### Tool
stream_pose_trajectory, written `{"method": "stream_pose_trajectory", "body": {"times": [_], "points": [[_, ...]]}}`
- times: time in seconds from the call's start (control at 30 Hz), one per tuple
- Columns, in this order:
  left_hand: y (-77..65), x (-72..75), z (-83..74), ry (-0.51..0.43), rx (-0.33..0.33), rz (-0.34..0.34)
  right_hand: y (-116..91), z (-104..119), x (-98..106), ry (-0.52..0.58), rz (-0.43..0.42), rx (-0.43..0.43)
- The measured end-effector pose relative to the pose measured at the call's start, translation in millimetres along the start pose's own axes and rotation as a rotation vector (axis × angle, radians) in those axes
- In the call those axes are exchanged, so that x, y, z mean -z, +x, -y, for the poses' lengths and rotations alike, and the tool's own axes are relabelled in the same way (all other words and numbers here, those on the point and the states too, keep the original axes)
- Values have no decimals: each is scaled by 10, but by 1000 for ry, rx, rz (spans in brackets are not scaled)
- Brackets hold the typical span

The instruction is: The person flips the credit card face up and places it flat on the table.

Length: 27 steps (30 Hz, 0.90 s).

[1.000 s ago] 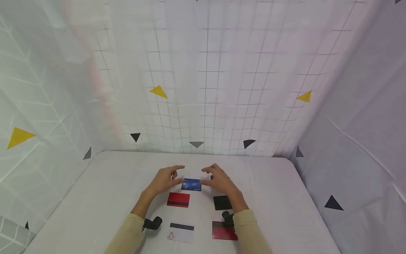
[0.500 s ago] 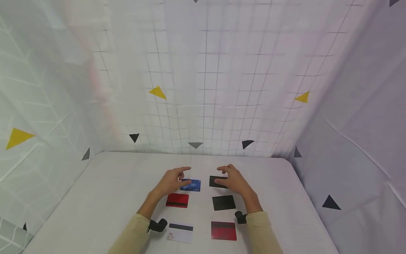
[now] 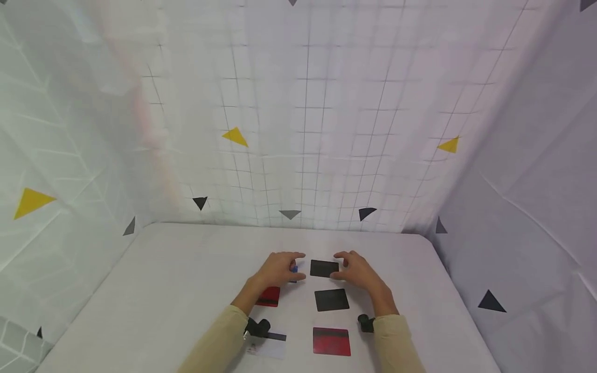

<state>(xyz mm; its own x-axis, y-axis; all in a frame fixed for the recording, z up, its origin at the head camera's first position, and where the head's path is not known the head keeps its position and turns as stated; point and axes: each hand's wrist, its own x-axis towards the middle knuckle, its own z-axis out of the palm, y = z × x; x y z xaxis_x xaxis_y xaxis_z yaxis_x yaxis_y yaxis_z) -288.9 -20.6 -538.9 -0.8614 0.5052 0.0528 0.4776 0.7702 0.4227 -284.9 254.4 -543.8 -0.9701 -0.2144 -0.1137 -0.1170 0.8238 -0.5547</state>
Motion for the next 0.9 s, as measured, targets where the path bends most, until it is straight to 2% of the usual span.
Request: {"method": "stream_pose_trajectory", "body": {"times": [0.17,0.3,0.53,0.9], "points": [[132,-79,-118,126,33,37,-17,-53,5,-6,22,-12],[235,-145,-188,190,48,49,-19,-71,0,-13,23,-16],[312,-247,-254,208,93,43,-9,-91,6,-9,13,12],[318,-276,-286,236,92,16,32,-63,4,23,41,-25]]}}
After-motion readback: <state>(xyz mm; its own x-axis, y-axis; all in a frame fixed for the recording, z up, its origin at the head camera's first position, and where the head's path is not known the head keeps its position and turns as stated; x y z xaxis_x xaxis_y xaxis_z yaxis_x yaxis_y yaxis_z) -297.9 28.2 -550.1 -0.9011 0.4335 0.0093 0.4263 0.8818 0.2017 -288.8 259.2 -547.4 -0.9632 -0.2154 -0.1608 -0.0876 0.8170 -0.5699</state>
